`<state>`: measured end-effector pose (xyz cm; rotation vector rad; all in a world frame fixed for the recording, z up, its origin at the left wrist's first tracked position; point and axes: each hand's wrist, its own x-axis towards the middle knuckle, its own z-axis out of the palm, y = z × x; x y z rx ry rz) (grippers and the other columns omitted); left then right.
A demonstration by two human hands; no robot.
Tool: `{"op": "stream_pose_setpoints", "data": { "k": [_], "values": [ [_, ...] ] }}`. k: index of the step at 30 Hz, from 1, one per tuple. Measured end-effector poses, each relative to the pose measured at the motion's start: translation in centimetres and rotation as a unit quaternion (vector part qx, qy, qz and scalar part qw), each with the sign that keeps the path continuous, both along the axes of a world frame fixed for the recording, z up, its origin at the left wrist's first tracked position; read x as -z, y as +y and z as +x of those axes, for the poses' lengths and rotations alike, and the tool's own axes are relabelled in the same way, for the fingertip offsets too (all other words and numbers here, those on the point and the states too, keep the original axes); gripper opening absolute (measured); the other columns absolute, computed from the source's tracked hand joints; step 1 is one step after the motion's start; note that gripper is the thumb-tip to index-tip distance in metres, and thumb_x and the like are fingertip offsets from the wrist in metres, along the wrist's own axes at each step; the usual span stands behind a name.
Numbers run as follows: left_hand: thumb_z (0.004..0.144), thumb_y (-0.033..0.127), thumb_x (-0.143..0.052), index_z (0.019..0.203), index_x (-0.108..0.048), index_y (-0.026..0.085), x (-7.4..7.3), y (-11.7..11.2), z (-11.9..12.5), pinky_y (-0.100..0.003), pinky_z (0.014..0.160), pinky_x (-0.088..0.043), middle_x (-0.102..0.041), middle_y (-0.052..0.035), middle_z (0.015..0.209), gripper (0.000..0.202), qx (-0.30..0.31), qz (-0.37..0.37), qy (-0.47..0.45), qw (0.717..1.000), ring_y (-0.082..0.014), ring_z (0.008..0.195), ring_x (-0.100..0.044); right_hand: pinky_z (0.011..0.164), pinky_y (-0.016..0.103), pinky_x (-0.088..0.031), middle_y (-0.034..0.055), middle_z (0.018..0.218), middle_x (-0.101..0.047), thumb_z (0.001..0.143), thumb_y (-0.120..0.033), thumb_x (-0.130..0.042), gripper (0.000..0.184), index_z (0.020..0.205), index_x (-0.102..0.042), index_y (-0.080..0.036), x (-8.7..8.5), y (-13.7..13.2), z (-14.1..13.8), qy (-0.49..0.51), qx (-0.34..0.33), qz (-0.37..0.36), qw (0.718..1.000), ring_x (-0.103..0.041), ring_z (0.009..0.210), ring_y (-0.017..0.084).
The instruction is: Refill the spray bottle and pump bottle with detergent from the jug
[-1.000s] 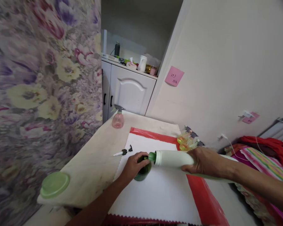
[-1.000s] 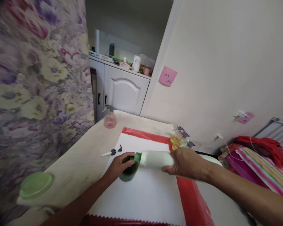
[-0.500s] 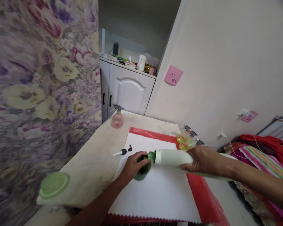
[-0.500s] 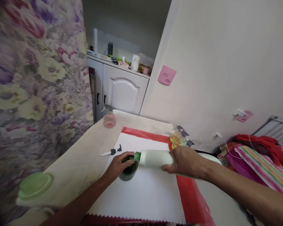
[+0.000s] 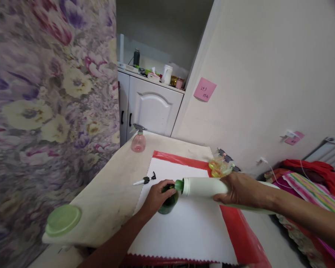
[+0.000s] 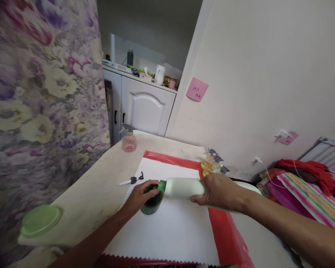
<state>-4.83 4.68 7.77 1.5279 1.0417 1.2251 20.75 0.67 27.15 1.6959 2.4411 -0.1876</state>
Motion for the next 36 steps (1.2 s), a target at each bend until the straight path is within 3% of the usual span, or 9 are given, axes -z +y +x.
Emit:
{"op": "stream_pose_setpoints", "data": {
  "k": [18, 36],
  "values": [
    [0.076, 0.03, -0.066, 0.097, -0.07, 0.025, 0.74, 0.27, 0.0, -0.032, 0.088, -0.048, -0.074, -0.0022, 0.101, 0.022, 0.006, -0.003, -0.001, 1.0, -0.0218, 0.097, -0.065, 0.055, 0.028, -0.041, 0.0066, 0.073, -0.074, 0.075, -0.055, -0.059, 0.038, 0.081, -0.069, -0.019, -0.07, 0.09, -0.32, -0.003, 0.002, 0.003, 1.0, -0.067, 0.064, 0.021],
    [0.076, 0.03, -0.066, 0.096, -0.07, 0.025, 0.33, 0.15, -0.04, -0.032, 0.088, -0.048, -0.074, -0.0023, 0.099, 0.022, 0.004, -0.012, 0.0, 1.0, -0.022, 0.096, -0.065, 0.051, 0.027, -0.038, 0.0047, 0.068, -0.072, 0.075, -0.055, -0.059, 0.036, 0.074, -0.066, -0.02, 0.0, 0.02, -0.29, -0.003, 0.003, -0.002, 1.0, -0.064, 0.058, 0.018]
  ]
}}
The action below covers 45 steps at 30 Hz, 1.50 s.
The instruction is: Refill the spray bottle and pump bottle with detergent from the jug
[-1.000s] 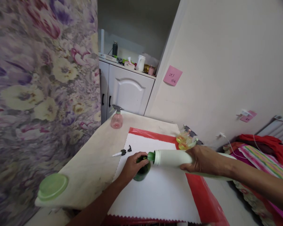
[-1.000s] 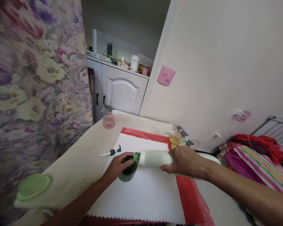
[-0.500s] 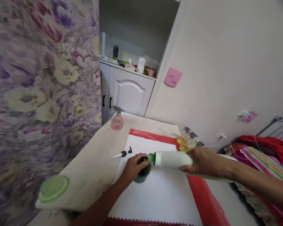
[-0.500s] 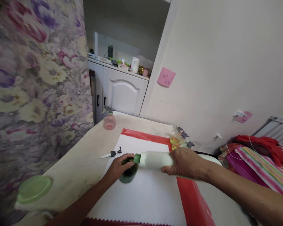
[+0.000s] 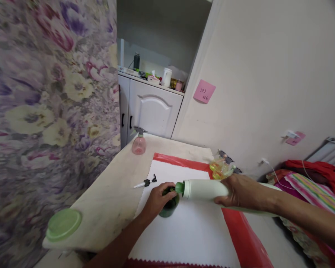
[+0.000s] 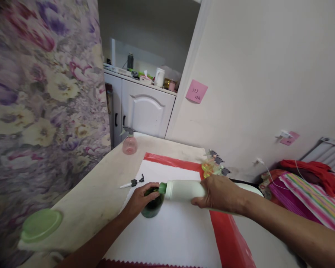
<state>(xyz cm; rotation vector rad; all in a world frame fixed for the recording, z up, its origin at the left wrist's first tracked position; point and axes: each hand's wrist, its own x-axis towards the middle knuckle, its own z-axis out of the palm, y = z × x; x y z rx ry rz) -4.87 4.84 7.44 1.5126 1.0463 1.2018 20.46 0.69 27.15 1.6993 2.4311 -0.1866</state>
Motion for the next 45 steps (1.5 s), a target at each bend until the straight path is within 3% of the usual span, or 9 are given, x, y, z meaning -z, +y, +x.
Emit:
{"op": "stream_pose_setpoints", "data": {
  "k": [45],
  "values": [
    [0.077, 0.032, -0.065, 0.098, -0.07, 0.026, 0.15, 0.08, -0.1, -0.032, 0.09, -0.048, -0.074, -0.0009, 0.101, 0.022, 0.002, 0.014, 0.015, 1.0, -0.0213, 0.099, -0.066, 0.049, 0.026, -0.035, 0.0057, 0.067, -0.071, 0.075, -0.054, -0.058, 0.036, 0.073, -0.066, -0.019, -0.54, -0.36, -0.39, -0.013, 0.002, 0.007, 1.0, -0.062, 0.057, 0.017]
  ]
}}
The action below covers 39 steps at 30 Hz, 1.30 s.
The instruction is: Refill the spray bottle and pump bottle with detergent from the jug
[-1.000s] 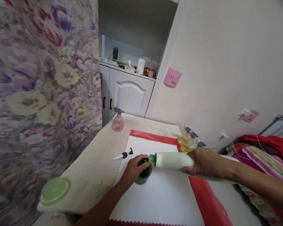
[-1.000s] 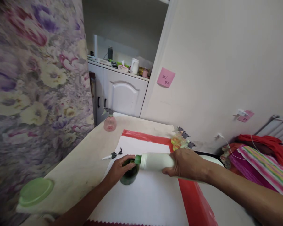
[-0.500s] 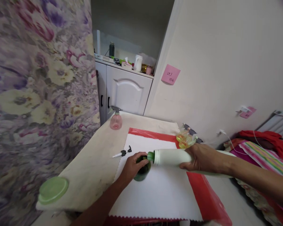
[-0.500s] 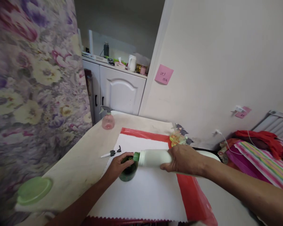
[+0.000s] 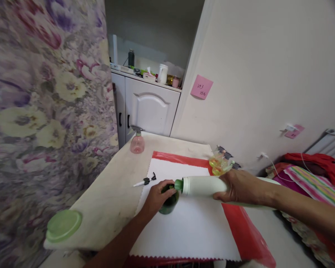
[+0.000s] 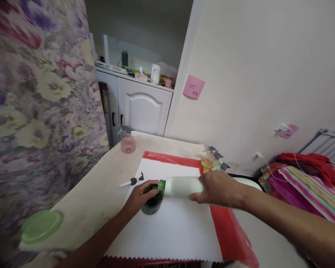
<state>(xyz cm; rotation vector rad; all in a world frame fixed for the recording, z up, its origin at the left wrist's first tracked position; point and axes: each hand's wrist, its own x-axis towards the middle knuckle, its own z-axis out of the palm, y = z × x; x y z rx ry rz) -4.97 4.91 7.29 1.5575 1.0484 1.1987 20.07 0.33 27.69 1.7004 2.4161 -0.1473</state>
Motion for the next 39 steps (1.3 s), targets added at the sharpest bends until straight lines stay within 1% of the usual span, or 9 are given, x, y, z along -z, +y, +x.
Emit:
{"op": "stream_pose_setpoints", "data": {
  "k": [8, 12, 16, 20, 26, 30, 35, 37, 39],
  "values": [
    [0.075, 0.034, -0.066, 0.097, -0.07, 0.026, 0.1, 0.1, 0.0, -0.034, 0.091, -0.049, -0.075, -0.0015, 0.102, 0.023, -0.009, -0.004, 0.001, 1.0, -0.0222, 0.099, -0.066, 0.05, 0.027, -0.034, 0.0071, 0.068, -0.072, 0.075, -0.057, -0.057, 0.039, 0.072, -0.066, -0.019, 0.0, 0.1, -0.1, -0.013, 0.0, 0.007, 1.0, -0.063, 0.057, 0.019],
    [0.075, 0.033, -0.067, 0.097, -0.071, 0.026, 0.0, 0.1, 0.0, -0.033, 0.09, -0.049, -0.075, -0.0014, 0.101, 0.024, -0.012, -0.007, 0.002, 1.0, -0.0222, 0.098, -0.067, 0.05, 0.027, -0.035, 0.0063, 0.068, -0.071, 0.075, -0.058, -0.057, 0.039, 0.073, -0.066, -0.02, 0.1, 0.1, 0.0, -0.008, 0.005, 0.002, 1.0, -0.062, 0.058, 0.019],
    [0.075, 0.033, -0.067, 0.098, -0.071, 0.026, 0.1, 0.1, 0.0, -0.032, 0.09, -0.049, -0.075, -0.0008, 0.101, 0.024, -0.012, -0.004, 0.001, 1.0, -0.0216, 0.098, -0.067, 0.052, 0.027, -0.036, 0.007, 0.072, -0.072, 0.076, -0.056, -0.057, 0.038, 0.076, -0.066, -0.019, 0.2, 0.1, 0.2, 0.001, -0.007, 0.006, 1.0, -0.064, 0.061, 0.02],
    [0.075, 0.032, -0.066, 0.097, -0.071, 0.026, 0.1, 0.1, 0.0, -0.031, 0.089, -0.049, -0.075, -0.0008, 0.1, 0.024, -0.008, -0.003, -0.002, 1.0, -0.0218, 0.099, -0.066, 0.051, 0.027, -0.036, 0.0066, 0.069, -0.072, 0.075, -0.057, -0.057, 0.039, 0.074, -0.066, -0.019, 0.2, 0.2, 0.1, -0.003, 0.002, -0.003, 1.0, -0.063, 0.059, 0.019],
    [0.075, 0.032, -0.066, 0.097, -0.07, 0.026, 0.2, 0.1, 0.1, -0.031, 0.09, -0.049, -0.075, -0.001, 0.101, 0.023, -0.009, -0.005, -0.007, 1.0, -0.022, 0.098, -0.066, 0.051, 0.027, -0.036, 0.0072, 0.069, -0.072, 0.074, -0.057, -0.058, 0.039, 0.072, -0.065, -0.019, 0.6, 0.1, 0.3, 0.011, 0.021, -0.005, 1.0, -0.063, 0.06, 0.02],
    [0.076, 0.033, -0.066, 0.099, -0.07, 0.026, 0.4, 0.0, 0.1, -0.031, 0.091, -0.049, -0.075, -0.0011, 0.103, 0.024, -0.015, -0.004, -0.01, 1.0, -0.0221, 0.1, -0.066, 0.051, 0.027, -0.037, 0.0052, 0.067, -0.071, 0.074, -0.057, -0.059, 0.037, 0.073, -0.065, -0.02, 1.4, -0.1, 0.9, 0.048, 0.041, -0.025, 0.998, -0.062, 0.058, 0.018],
    [0.077, 0.029, -0.064, 0.103, -0.069, 0.026, 0.3, -0.2, 0.1, -0.033, 0.096, -0.046, -0.073, -0.0027, 0.11, 0.026, -0.01, 0.004, -0.007, 1.0, -0.0223, 0.106, -0.064, 0.052, 0.026, -0.036, 0.004, 0.065, -0.067, 0.074, -0.057, -0.059, 0.038, 0.072, -0.064, -0.019, 3.2, 0.0, 1.8, 0.085, 0.048, -0.033, 0.995, -0.06, 0.058, 0.017],
    [0.079, 0.028, -0.063, 0.105, -0.069, 0.026, 0.1, -0.4, 0.0, -0.033, 0.098, -0.045, -0.072, -0.0033, 0.113, 0.028, -0.004, 0.009, -0.005, 1.0, -0.0222, 0.108, -0.063, 0.052, 0.025, -0.036, 0.0024, 0.063, -0.065, 0.074, -0.057, -0.06, 0.039, 0.071, -0.063, -0.018, 3.9, -0.1, 2.1, 0.117, 0.049, -0.041, 0.991, -0.056, 0.057, 0.015],
    [0.079, 0.028, -0.062, 0.107, -0.068, 0.026, -0.1, -0.5, -0.1, -0.034, 0.099, -0.044, -0.071, -0.0037, 0.114, 0.029, 0.0, 0.012, -0.002, 1.0, -0.0224, 0.109, -0.063, 0.05, 0.024, -0.035, 0.0007, 0.061, -0.061, 0.075, -0.056, -0.06, 0.038, 0.07, -0.06, -0.018, 4.2, -0.3, 2.4, 0.168, 0.067, -0.061, 0.982, -0.052, 0.054, 0.013]
  ]
}}
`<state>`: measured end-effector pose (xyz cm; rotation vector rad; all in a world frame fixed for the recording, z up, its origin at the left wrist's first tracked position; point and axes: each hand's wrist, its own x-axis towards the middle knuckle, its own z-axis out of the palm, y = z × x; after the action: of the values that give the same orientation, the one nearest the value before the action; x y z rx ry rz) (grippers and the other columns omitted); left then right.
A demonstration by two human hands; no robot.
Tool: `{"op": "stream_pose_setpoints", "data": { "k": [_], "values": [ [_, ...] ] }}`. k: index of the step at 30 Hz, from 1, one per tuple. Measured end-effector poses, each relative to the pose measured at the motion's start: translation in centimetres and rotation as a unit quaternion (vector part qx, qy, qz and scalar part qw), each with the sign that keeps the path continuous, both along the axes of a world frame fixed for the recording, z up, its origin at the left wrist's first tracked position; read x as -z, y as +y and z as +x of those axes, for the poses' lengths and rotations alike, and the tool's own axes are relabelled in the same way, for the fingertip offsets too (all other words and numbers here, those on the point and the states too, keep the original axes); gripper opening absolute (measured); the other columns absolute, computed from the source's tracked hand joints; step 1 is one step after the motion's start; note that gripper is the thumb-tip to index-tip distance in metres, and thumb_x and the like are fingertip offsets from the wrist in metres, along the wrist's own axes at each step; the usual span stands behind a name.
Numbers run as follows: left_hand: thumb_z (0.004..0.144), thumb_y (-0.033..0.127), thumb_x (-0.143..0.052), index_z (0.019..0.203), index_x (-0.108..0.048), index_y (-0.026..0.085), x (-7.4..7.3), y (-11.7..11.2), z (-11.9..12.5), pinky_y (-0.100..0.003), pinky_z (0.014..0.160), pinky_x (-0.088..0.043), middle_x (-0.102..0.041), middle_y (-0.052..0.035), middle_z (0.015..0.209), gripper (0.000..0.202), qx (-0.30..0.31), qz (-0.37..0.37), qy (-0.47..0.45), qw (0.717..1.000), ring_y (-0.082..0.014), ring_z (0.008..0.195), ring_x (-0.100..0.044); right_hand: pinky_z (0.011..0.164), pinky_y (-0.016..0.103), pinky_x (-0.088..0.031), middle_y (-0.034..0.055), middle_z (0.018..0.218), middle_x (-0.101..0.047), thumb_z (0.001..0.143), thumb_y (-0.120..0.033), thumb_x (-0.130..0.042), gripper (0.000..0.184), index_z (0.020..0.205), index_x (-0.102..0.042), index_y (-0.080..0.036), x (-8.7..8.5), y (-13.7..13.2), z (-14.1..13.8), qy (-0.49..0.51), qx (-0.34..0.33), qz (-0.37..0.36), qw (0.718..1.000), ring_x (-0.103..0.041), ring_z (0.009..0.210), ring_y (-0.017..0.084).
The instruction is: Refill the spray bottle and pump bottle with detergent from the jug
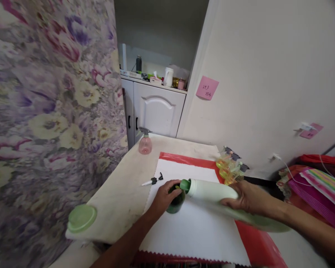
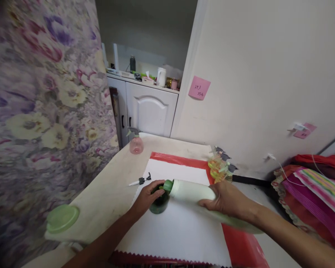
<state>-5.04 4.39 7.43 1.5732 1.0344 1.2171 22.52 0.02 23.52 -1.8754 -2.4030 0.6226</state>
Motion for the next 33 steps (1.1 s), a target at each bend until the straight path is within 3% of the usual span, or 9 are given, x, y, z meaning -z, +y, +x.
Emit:
{"op": "stream_pose_setpoints", "data": {
  "k": [6, 10, 13, 18, 23, 28, 33],
  "values": [
    [0.089, 0.042, -0.049, 0.115, -0.066, 0.025, -0.6, -0.5, -0.6, -0.04, 0.113, -0.031, -0.063, -0.005, 0.131, 0.035, 0.008, -0.006, -0.007, 1.0, -0.0242, 0.128, -0.05, 0.04, 0.022, -0.025, -0.007, 0.05, -0.045, 0.076, -0.061, -0.058, 0.042, 0.07, -0.049, -0.02, -0.1, -0.5, 2.0, 0.187, 0.111, -0.071, 0.973, -0.036, 0.04, 0.007],
    [0.092, 0.049, -0.04, 0.123, -0.06, 0.025, -0.2, -0.8, -0.8, -0.045, 0.115, -0.027, -0.061, -0.0058, 0.134, 0.044, -0.005, -0.034, -0.022, 0.999, -0.0258, 0.131, -0.047, 0.045, 0.024, -0.025, -0.007, 0.037, -0.04, 0.076, -0.064, -0.057, 0.05, 0.054, -0.043, -0.021, 1.9, 0.2, 4.2, 0.291, 0.165, -0.012, 0.942, -0.033, 0.038, 0.007],
    [0.091, 0.051, -0.041, 0.132, -0.052, 0.025, 1.0, -0.9, -0.9, -0.047, 0.118, -0.022, -0.052, -0.0069, 0.144, 0.049, -0.021, -0.05, -0.034, 0.998, -0.0262, 0.138, -0.039, 0.049, 0.026, -0.028, -0.0059, 0.033, -0.038, 0.079, -0.063, -0.053, 0.057, 0.044, -0.037, -0.022, 4.3, 1.0, 4.7, 0.372, 0.187, 0.046, 0.908, -0.034, 0.039, 0.008],
    [0.074, 0.06, -0.062, 0.141, -0.035, 0.017, 4.4, -0.8, -0.8, -0.048, 0.117, -0.024, -0.042, -0.018, 0.149, 0.083, -0.036, -0.049, -0.043, 0.997, -0.033, 0.139, -0.036, 0.048, 0.026, -0.027, -0.006, 0.034, -0.038, 0.08, -0.063, -0.05, 0.057, 0.043, -0.04, -0.022, 8.2, 3.6, 2.6, 0.49, 0.221, 0.081, 0.84, -0.035, 0.039, 0.01],
    [0.051, 0.057, -0.082, 0.143, -0.029, 0.023, 7.0, -0.4, -0.7, -0.051, 0.115, -0.025, -0.044, -0.0161, 0.146, 0.111, -0.046, -0.05, -0.08, 0.994, -0.0376, 0.136, -0.038, 0.049, 0.028, -0.029, -0.0039, 0.037, -0.04, 0.085, -0.062, -0.038, 0.059, 0.042, -0.043, -0.022, 10.9, 7.7, -1.3, 0.54, 0.2, 0.127, 0.808, -0.038, 0.041, 0.011],
    [0.042, 0.04, -0.088, 0.14, -0.032, 0.027, 6.9, -0.5, -0.9, -0.049, 0.112, -0.03, -0.051, -0.0106, 0.139, 0.114, -0.037, -0.105, -0.087, 0.99, -0.0364, 0.13, -0.046, 0.052, 0.028, -0.032, -0.004, 0.04, -0.044, 0.083, -0.062, -0.044, 0.055, 0.046, -0.046, -0.022, 12.8, 11.5, -4.1, 0.566, 0.171, 0.147, 0.793, -0.041, 0.045, 0.012],
    [0.037, 0.032, -0.088, 0.134, -0.04, 0.028, 6.2, -0.8, -0.8, -0.046, 0.109, -0.035, -0.06, -0.0072, 0.129, 0.108, -0.052, -0.119, -0.061, 0.99, -0.0341, 0.122, -0.053, 0.056, 0.027, -0.034, -0.0047, 0.044, -0.046, 0.082, -0.06, -0.046, 0.05, 0.051, -0.044, -0.022, 15.0, 12.8, -4.6, 0.576, 0.16, 0.145, 0.788, -0.043, 0.048, 0.013]
  ]
}}
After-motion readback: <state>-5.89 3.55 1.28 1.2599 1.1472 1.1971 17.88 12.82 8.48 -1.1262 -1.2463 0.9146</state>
